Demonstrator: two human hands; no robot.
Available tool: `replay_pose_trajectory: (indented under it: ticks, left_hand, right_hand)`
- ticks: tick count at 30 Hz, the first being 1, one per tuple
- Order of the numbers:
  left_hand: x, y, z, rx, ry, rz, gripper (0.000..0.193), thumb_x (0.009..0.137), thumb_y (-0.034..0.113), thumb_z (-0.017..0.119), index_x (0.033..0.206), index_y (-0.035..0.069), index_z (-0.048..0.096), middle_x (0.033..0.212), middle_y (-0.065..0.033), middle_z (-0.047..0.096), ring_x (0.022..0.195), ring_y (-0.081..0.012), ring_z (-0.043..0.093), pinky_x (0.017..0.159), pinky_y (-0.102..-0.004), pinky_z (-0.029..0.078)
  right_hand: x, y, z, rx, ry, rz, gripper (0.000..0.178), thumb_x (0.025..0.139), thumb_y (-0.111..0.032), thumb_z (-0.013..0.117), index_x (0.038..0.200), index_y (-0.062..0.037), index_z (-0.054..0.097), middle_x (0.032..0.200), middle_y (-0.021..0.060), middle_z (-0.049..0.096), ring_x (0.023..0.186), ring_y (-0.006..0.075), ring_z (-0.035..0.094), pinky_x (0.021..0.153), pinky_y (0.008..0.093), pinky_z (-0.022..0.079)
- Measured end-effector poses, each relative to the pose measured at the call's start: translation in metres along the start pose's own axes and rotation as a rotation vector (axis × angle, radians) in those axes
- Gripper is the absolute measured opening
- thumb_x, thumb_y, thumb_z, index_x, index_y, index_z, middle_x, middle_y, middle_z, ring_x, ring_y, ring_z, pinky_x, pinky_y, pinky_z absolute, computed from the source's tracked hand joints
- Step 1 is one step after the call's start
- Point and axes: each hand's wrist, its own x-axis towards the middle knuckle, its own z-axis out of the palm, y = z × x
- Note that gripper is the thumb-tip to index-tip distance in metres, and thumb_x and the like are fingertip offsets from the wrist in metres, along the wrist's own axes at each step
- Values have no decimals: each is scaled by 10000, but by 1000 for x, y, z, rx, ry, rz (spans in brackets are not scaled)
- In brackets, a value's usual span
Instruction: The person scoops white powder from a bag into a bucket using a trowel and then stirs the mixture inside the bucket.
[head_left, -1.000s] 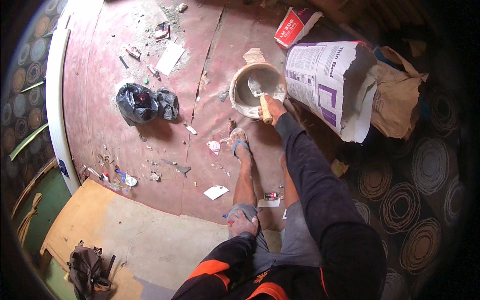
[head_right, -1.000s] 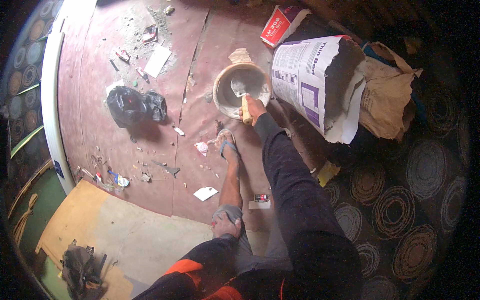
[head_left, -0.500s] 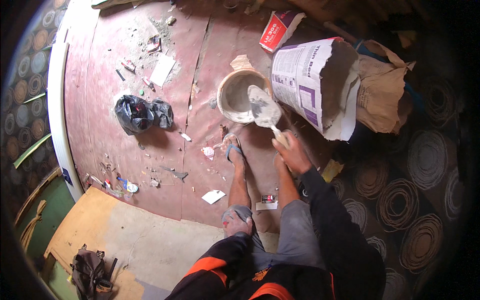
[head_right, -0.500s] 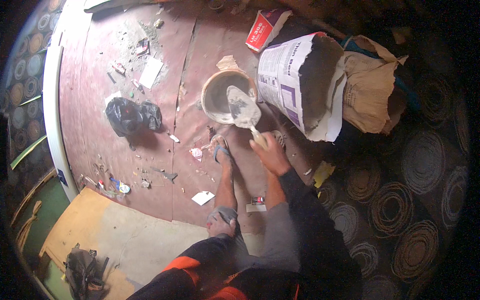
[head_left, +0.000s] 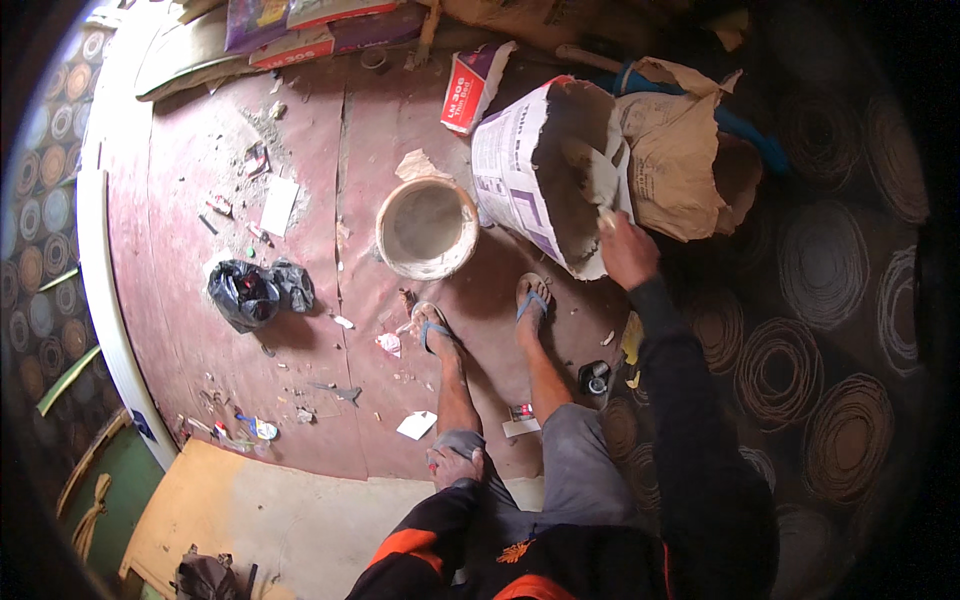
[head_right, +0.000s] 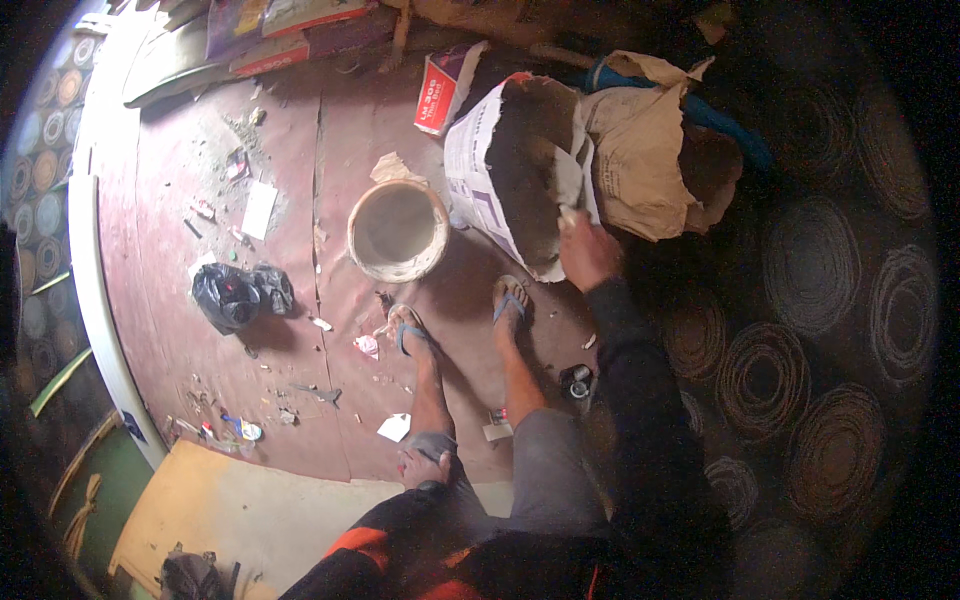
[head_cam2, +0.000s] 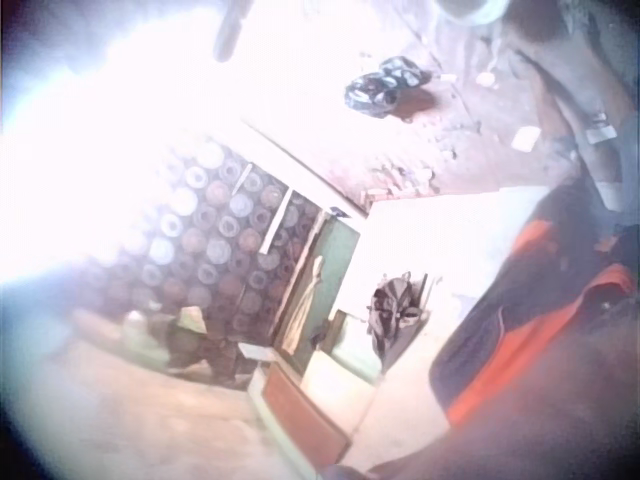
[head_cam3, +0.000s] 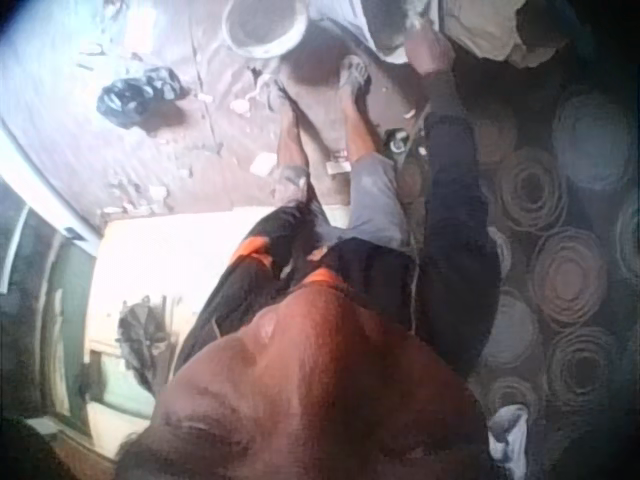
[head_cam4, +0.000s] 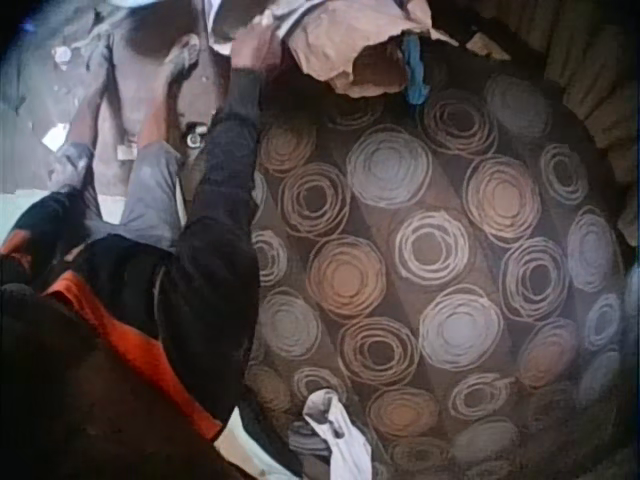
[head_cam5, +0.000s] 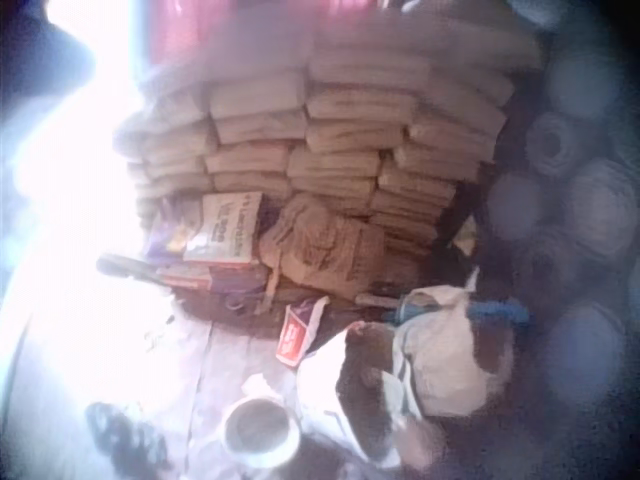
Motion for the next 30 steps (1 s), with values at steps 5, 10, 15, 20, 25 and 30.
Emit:
replay_pose_trajectory:
  ticks: [5, 10, 15, 20, 25, 30]
  left_hand:
    - [0, 8, -9, -36, -55, -73, 935, 825, 614, 614, 1473, -3, 345, 1514, -264, 338, 1319, -414, 479, 1111, -510, 359]
    - [3, 5, -13, -53, -63, -63, 926, 827, 610, 616, 1481, 13, 343, 1475, -250, 377, 1332, -417, 452, 1096, -528, 368]
    - [4, 5, -18, -29, -49, -38, 915, 830, 594, 619, 1482, 14, 343, 1482, -242, 380, 1328, -411, 462, 1080, -530, 384]
    - [3, 7, -30, -52, -111, -48, 905, 836, 585, 612, 1480, 9, 344, 1499, -242, 370, 1333, -401, 465, 1080, -530, 385]
    - [2, 5, -30, -73, -109, -46, 905, 837, 585, 610, 1476, 2, 346, 1510, -244, 360, 1332, -398, 469, 1079, -527, 388]
    - [2, 10, -30, -71, -109, -82, 896, 841, 585, 602, 1475, 3, 354, 1518, -241, 353, 1352, -404, 445, 1098, -519, 370]
  right_hand:
    - [56, -19, 58, -78, 27, 157, 284, 946, -239, 526, 1109, -7, 552, 962, 307, 671, 956, 489, 646, 821, 562, 516]
    - [67, -20, 98, -18, -106, 82, 220, 910, -164, 536, 1024, 13, 599, 989, 294, 680, 991, 478, 652, 871, 576, 500]
    - [103, 3, 150, 88, -148, 43, 292, 855, -205, 578, 940, 71, 616, 991, 358, 640, 949, 505, 634, 842, 566, 497]
    - [117, 20, 165, 319, -174, 64, 296, 832, -164, 562, 935, 103, 636, 993, 383, 629, 940, 514, 631, 831, 543, 493]
    - [110, 7, 173, 455, 39, 106, 242, 808, -167, 586, 878, 29, 710, 953, 275, 684, 916, 430, 668, 769, 507, 519]
    - [144, -5, 155, -299, -185, -284, 215, 794, -200, 615, 813, -42, 760, 893, 182, 727, 893, 365, 695, 741, 491, 540]
